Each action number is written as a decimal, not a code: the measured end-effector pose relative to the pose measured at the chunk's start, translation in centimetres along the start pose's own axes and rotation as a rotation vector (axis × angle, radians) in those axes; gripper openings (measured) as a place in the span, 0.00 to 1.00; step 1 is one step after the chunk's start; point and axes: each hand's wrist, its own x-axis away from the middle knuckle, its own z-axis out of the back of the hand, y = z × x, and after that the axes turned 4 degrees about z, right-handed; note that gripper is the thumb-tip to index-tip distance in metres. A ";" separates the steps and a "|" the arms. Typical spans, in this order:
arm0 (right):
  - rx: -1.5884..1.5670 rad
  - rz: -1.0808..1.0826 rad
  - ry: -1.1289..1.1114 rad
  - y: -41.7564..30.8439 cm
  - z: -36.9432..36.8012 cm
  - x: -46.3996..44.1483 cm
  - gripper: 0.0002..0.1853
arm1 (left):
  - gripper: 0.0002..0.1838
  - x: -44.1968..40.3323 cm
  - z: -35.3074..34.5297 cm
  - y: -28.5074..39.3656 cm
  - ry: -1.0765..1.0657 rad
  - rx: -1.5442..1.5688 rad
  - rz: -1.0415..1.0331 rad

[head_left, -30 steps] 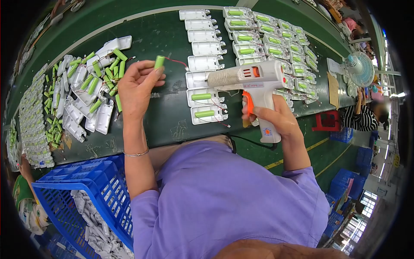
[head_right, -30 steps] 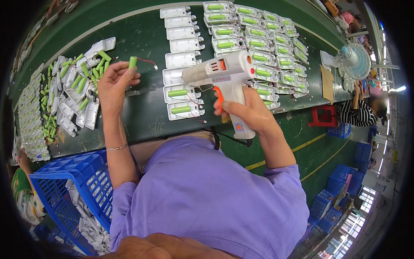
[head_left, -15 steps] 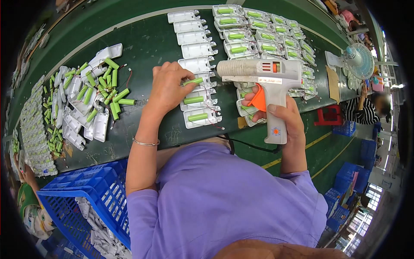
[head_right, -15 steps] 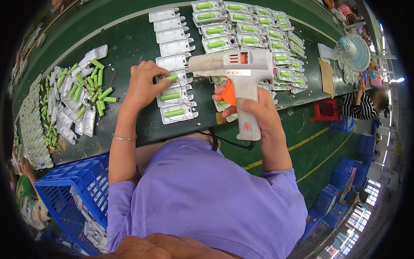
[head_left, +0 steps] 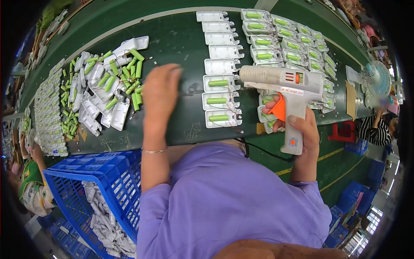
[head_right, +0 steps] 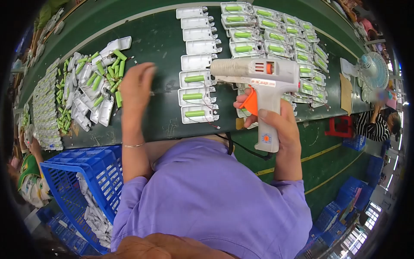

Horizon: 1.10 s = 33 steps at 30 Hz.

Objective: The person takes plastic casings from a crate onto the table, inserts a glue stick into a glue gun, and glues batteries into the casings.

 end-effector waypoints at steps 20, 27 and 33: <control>0.145 -0.121 -0.198 0.7 0.0 -6.1 0.27 | 0.10 -1.2 5.9 -0.5 0.013 0.504 0.464; 0.323 -0.180 -0.163 0.1 -0.8 -6.4 0.15 | 0.12 -1.4 5.0 -0.3 0.049 0.814 0.430; 0.403 -0.208 -0.110 -0.4 -0.1 -5.1 0.20 | 0.13 -2.8 4.3 2.2 0.010 0.850 0.390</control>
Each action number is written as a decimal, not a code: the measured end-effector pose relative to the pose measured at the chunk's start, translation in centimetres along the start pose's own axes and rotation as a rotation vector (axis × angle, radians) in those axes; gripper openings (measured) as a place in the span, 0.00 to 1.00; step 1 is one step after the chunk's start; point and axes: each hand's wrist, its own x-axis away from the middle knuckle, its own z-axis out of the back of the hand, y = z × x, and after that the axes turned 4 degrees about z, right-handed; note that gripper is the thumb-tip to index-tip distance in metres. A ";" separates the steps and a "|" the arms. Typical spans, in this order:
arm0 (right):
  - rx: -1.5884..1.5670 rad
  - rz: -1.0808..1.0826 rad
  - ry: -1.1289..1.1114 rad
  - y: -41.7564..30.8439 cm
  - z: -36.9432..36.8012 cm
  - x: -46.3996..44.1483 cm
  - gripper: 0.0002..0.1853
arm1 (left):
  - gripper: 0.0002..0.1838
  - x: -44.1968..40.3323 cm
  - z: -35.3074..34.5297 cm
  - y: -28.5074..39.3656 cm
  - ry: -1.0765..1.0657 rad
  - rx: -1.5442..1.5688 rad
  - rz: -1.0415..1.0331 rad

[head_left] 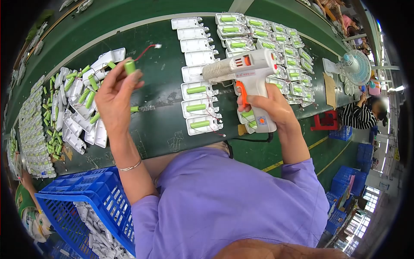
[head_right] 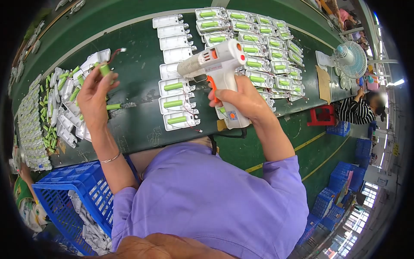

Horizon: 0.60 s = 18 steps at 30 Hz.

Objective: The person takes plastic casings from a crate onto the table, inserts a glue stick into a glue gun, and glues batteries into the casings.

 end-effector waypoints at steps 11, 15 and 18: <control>-0.328 0.210 0.116 0.2 1.2 1.8 0.31 | 0.07 -2.2 -8.0 -5.1 -0.416 -0.973 -0.447; -0.340 0.220 0.144 0.5 1.7 2.4 0.32 | 0.06 -2.6 -9.1 -6.6 -0.509 -1.110 -0.475; -0.351 0.210 0.138 0.5 1.7 2.5 0.33 | 0.08 -2.6 -9.3 -7.6 -0.518 -1.140 -0.492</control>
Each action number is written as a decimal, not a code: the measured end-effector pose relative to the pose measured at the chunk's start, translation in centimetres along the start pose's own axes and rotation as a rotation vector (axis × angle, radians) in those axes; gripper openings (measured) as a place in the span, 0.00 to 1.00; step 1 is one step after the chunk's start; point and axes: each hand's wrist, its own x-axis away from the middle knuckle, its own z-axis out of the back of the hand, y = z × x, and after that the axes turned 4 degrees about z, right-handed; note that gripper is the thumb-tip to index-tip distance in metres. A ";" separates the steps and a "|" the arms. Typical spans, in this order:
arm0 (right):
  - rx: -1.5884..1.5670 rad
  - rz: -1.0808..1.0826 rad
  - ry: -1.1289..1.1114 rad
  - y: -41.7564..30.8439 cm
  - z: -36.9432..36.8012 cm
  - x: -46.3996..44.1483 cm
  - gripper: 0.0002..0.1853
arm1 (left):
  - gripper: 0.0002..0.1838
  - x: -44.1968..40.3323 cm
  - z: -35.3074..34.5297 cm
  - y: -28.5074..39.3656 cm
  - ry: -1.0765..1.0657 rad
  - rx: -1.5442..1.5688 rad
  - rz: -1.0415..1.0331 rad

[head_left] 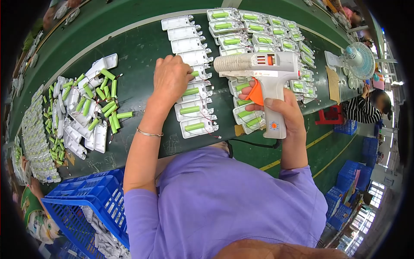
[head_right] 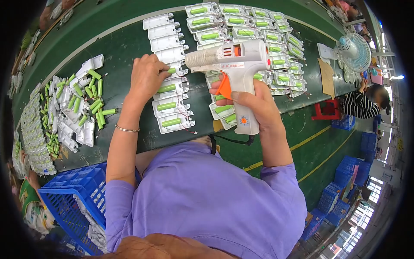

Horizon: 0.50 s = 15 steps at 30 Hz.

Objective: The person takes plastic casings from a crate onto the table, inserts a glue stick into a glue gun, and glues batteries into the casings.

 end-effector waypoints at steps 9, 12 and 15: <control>0.045 0.009 -0.038 -0.1 0.0 0.1 0.37 | 0.08 7.3 4.7 -2.3 0.304 0.094 0.295; 0.037 0.017 -0.043 -0.1 -0.4 -0.1 0.36 | 0.09 11.9 7.5 -5.0 0.302 -0.041 0.402; 0.040 0.009 -0.090 -0.1 -1.0 -0.7 0.36 | 0.13 13.4 8.2 -4.9 0.077 -0.127 0.669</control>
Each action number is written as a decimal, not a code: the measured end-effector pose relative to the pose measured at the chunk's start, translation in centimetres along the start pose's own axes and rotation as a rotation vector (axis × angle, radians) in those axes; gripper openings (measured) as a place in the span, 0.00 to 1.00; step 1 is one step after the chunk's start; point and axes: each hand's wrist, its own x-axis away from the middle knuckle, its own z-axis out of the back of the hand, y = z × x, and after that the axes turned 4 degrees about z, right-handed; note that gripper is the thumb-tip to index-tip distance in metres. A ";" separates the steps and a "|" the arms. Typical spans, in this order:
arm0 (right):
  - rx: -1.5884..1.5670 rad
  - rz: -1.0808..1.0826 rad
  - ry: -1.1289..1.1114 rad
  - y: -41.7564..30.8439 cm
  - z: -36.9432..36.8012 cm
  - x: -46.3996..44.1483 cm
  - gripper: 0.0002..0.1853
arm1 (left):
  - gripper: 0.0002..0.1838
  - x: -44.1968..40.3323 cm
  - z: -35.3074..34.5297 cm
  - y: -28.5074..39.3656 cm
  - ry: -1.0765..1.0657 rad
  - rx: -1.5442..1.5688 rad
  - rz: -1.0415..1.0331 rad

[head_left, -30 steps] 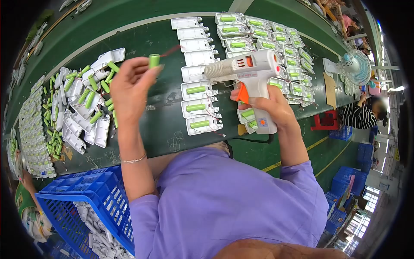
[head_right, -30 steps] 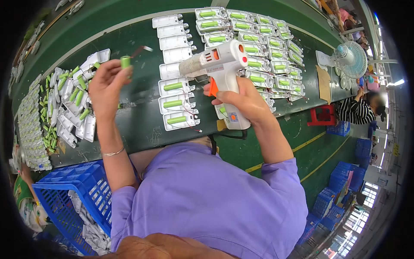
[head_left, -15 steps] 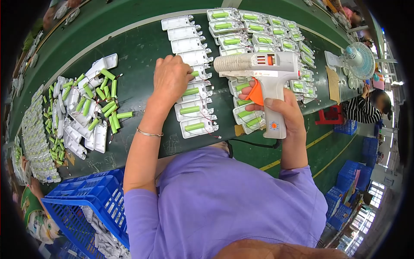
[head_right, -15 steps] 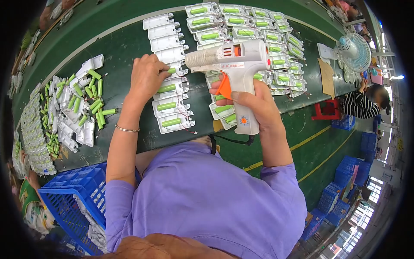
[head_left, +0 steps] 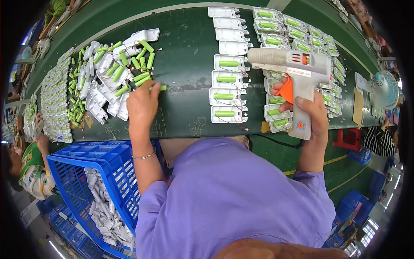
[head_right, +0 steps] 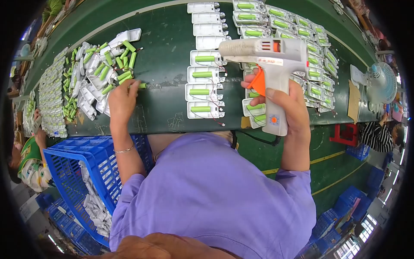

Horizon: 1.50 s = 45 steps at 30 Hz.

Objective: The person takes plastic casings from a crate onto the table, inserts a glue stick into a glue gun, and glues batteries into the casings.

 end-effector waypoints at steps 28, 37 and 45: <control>0.220 -0.225 -0.072 0.5 -0.3 -7.5 0.18 | 0.11 -5.3 3.4 3.8 0.349 1.208 -0.091; 0.343 -0.203 0.004 -0.2 -0.2 -6.5 0.15 | 0.15 -7.7 4.8 4.0 0.465 1.340 -0.025; 0.139 -0.125 -0.051 -0.2 0.4 -5.3 0.21 | 0.11 -8.4 3.1 1.0 0.338 1.091 0.096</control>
